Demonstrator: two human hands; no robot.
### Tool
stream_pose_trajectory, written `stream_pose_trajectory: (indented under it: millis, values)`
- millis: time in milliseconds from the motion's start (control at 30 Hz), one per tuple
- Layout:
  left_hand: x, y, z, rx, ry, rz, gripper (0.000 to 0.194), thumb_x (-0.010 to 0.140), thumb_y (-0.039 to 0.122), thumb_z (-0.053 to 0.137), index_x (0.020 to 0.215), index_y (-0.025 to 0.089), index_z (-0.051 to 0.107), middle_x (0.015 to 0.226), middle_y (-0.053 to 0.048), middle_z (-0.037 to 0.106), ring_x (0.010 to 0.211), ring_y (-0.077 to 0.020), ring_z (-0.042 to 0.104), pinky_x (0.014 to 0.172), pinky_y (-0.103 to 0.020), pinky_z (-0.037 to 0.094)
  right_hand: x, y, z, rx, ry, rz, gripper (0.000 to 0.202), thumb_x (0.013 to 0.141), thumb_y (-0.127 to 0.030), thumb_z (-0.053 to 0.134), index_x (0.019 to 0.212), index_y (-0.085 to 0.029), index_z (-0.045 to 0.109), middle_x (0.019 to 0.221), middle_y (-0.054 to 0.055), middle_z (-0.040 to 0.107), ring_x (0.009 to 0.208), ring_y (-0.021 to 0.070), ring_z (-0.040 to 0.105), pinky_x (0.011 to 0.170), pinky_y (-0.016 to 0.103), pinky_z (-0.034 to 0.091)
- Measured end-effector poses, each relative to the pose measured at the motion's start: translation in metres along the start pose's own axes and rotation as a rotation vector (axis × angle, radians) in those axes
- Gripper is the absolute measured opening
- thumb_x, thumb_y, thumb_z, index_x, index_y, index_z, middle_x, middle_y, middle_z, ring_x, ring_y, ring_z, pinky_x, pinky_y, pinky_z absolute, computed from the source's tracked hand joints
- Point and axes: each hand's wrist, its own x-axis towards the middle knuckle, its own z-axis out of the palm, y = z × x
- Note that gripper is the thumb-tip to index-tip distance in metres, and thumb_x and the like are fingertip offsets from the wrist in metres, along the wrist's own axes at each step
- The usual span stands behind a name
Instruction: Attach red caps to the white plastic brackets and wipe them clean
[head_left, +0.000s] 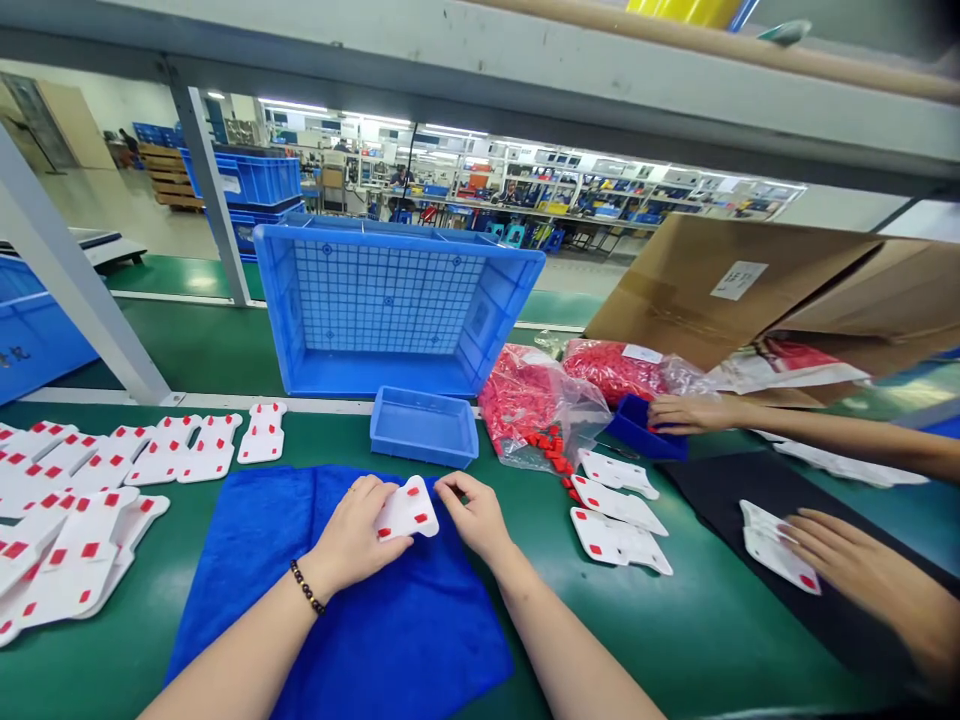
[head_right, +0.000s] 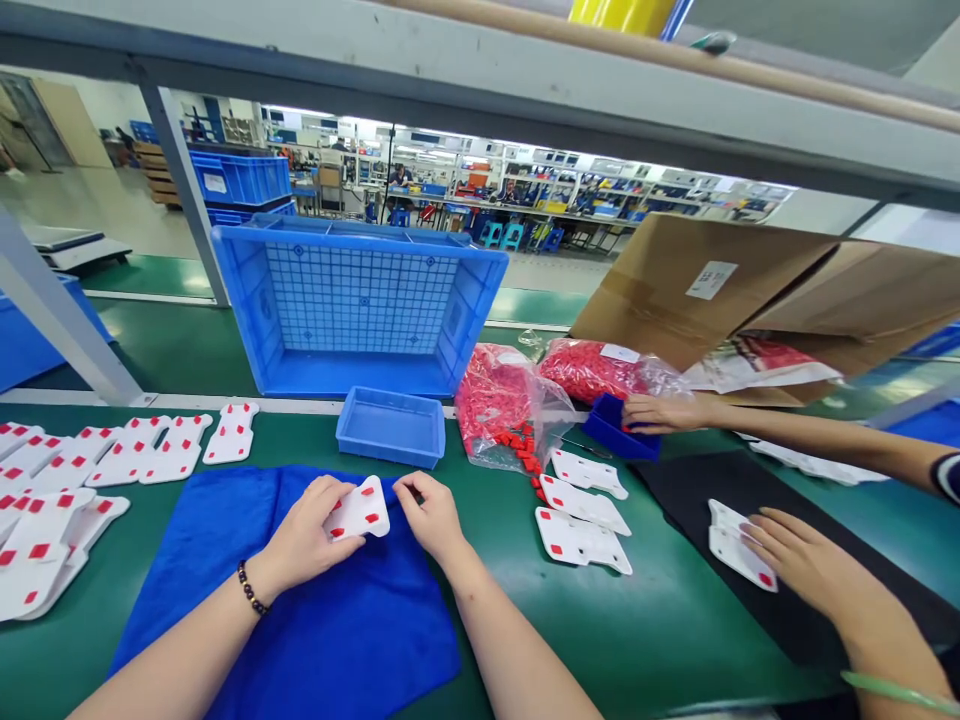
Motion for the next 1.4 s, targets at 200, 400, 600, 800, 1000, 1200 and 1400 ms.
stream_pose_trajectory:
  millis: [200,400,600,800,1000,1200,1400]
  values:
    - [0.0,-0.001,-0.005,-0.187,0.091,-0.018,0.051,0.068,0.034,0.065,0.115,0.023,0.049,0.107,-0.008,0.053,0.101,-0.0237,0.048,0.089,-0.04,0.039,-0.003,-0.002,0.004,-0.086,-0.027,-0.089,0.022,0.084,-0.029,0.045,0.071,-0.018,0.06,0.068,0.003,0.061,0.062,0.0136,0.054,0.059,0.024,0.041]
    - [0.001,-0.008,-0.002,-0.779,0.119,-0.219,0.049,0.064,0.034,0.07,0.109,0.022,0.056,0.107,-0.008,0.058,0.1,-0.0246,0.052,0.09,-0.039,0.04,-0.001,0.0,0.006,-0.095,-0.018,-0.105,0.021,0.084,-0.027,0.046,0.071,-0.019,0.06,0.068,0.002,0.061,0.064,0.0137,0.056,0.061,0.023,0.042]
    - [0.003,-0.019,-0.009,-1.724,0.099,-0.472,0.04,0.081,0.043,0.048,0.101,0.011,0.06,0.098,-0.012,0.066,0.094,-0.0262,0.06,0.091,-0.044,0.039,-0.002,-0.002,0.008,-0.097,-0.045,-0.103,0.023,0.084,-0.029,0.045,0.071,-0.019,0.06,0.068,0.002,0.061,0.065,0.0142,0.056,0.063,0.024,0.043]
    - [0.002,-0.019,-0.02,-1.929,0.03,-0.34,0.051,0.085,0.046,0.036,0.105,0.005,0.059,0.092,-0.015,0.065,0.088,-0.0256,0.061,0.089,-0.045,0.04,-0.003,0.001,0.011,-0.111,-0.082,-0.086,0.024,0.085,-0.031,0.043,0.072,-0.019,0.06,0.067,0.002,0.06,0.062,0.0141,0.055,0.061,0.024,0.043]
    - [-0.002,-0.021,-0.012,-1.863,0.027,-0.35,0.051,0.082,0.048,0.04,0.103,0.006,0.059,0.09,-0.013,0.065,0.087,-0.0246,0.06,0.087,-0.043,0.04,-0.005,0.007,0.014,-0.145,-0.144,-0.085,0.027,0.085,-0.036,0.042,0.071,-0.02,0.059,0.067,0.001,0.061,0.062,0.0144,0.057,0.061,0.024,0.043]
    - [-0.005,-0.02,-0.001,-1.389,0.262,-0.404,0.052,0.065,0.057,0.056,0.087,0.01,0.061,0.075,-0.009,0.062,0.07,-0.0216,0.059,0.073,-0.04,0.044,-0.012,0.021,0.013,-0.182,-0.199,-0.095,0.03,0.082,-0.045,0.043,0.076,-0.022,0.06,0.074,0.002,0.066,0.067,0.0162,0.061,0.063,0.023,0.048]
    - [-0.02,-0.011,-0.042,-0.9,0.548,-0.404,0.041,0.053,0.033,0.076,0.088,0.017,0.063,0.082,-0.003,0.058,0.075,-0.0162,0.05,0.076,-0.031,0.037,-0.013,0.023,0.01,-0.209,-0.205,-0.116,0.034,0.077,-0.052,0.045,0.075,-0.023,0.064,0.078,0.003,0.069,0.068,0.0186,0.065,0.061,0.023,0.052]
